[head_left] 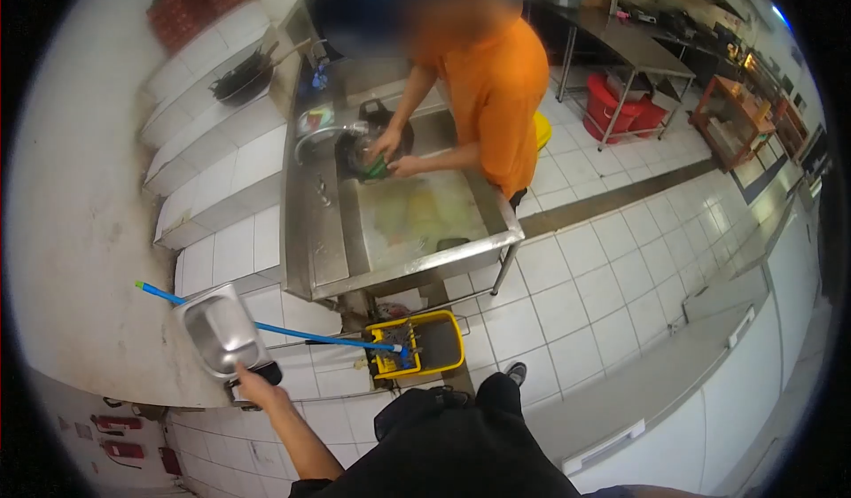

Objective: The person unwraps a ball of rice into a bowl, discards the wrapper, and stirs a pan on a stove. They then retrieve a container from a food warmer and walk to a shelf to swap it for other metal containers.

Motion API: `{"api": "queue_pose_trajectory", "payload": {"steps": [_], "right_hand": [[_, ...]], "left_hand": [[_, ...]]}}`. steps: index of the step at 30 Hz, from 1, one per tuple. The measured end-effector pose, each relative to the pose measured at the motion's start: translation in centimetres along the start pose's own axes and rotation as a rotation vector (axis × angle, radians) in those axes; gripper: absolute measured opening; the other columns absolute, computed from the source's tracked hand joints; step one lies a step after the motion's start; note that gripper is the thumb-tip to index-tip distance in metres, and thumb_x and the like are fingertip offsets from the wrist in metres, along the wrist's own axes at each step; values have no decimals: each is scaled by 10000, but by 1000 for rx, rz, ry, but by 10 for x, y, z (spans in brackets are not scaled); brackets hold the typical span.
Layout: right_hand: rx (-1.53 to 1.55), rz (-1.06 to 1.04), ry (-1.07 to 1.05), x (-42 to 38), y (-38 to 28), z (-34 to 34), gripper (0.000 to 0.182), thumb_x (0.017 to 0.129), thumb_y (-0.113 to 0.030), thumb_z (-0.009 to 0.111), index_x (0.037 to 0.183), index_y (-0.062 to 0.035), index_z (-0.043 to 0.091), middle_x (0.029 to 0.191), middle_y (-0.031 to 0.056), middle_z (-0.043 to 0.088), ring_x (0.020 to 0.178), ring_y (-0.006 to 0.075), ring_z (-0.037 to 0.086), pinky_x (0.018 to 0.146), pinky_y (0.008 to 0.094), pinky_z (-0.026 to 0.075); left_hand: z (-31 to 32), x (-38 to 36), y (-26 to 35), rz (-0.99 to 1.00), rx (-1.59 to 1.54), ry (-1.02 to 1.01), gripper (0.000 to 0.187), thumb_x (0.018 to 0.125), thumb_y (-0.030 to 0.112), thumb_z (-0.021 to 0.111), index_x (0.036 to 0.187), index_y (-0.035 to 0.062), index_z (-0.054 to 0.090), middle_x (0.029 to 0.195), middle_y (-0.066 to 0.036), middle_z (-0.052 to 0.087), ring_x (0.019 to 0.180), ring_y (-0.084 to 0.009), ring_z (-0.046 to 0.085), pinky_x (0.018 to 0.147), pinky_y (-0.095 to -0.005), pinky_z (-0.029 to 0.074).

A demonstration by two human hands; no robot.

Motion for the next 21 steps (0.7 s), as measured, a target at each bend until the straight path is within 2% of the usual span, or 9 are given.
{"api": "queue_pose_trajectory", "payload": {"steps": [2, 7, 10, 11, 14, 16, 18, 21], "right_hand": [[-3, -25, -4, 29, 2, -2, 515, 968, -430, 438, 1209, -9, 611, 1222, 160, 611, 1111, 235, 582, 949, 426, 446], [-38, -77, -16, 118, 4, -21, 518, 972, -431, 434, 1214, -7, 608, 1216, 160, 615, 1105, 234, 584, 954, 418, 443], [-66, -98, -8, 171, 2, -39, 519, 974, -431, 432, 1217, -6, 606, 1213, 160, 617, 1101, 234, 585, 957, 413, 441], [-72, -105, 0, 190, 2, -45, 520, 975, -431, 432, 1218, -6, 606, 1211, 160, 618, 1099, 233, 585, 958, 412, 440], [-89, -135, 28, 243, -2, -63, 521, 977, -431, 430, 1221, -5, 604, 1208, 160, 620, 1095, 233, 587, 961, 407, 438], [-108, -148, 48, 276, -5, -76, 522, 979, -431, 428, 1223, -4, 603, 1206, 160, 621, 1093, 232, 587, 962, 403, 437], [-112, -166, 84, 307, -7, -88, 523, 981, -431, 427, 1225, -3, 602, 1203, 160, 622, 1090, 232, 588, 964, 400, 435], [-120, -214, 160, 353, -8, -117, 525, 983, -432, 425, 1228, -2, 600, 1200, 160, 624, 1086, 231, 589, 967, 395, 433]], "left_hand": [[-14, 3, -5, 18, -89, 120, 452, 846, 242, 631, 1077, -142, 567, 1010, -155, 621, 826, -242, 634, 699, -363, 541], [-53, -66, -27, 51, -283, 336, 431, 827, 225, 629, 1030, -148, 560, 986, -154, 622, 784, -245, 647, 654, -367, 558], [-112, -74, -73, 63, -262, 496, 424, 818, 213, 626, 1029, -149, 560, 963, -147, 628, 752, -248, 654, 635, -370, 563], [-123, -89, -75, 3, -262, 576, 451, 804, 231, 644, 1020, -157, 564, 941, -139, 633, 718, -239, 644, 617, -364, 556], [-145, -139, -68, -66, -189, 795, 525, 786, 277, 665, 1031, -176, 564, 991, -158, 628, 759, -244, 632, 659, -363, 548], [-155, -171, -58, -89, -98, 889, 607, 772, 322, 680, 1064, -197, 560, 1090, -196, 609, 845, -255, 616, 737, -363, 532], [-160, -197, -57, -191, 30, 965, 624, 773, 323, 679, 1086, -203, 556, 1133, -209, 598, 884, -259, 611, 768, -360, 526], [-198, -201, -108, 1, -185, 903, 638, 775, 340, 681, 1087, -203, 559, 1141, -217, 599, 899, -258, 609, 788, -371, 518]]}}
Point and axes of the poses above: each hand's wrist, its own x-axis towards the middle knuckle, its own z-axis out of the palm, y = z × x, the point moved 2 cm from there along x, towards the middle knuckle
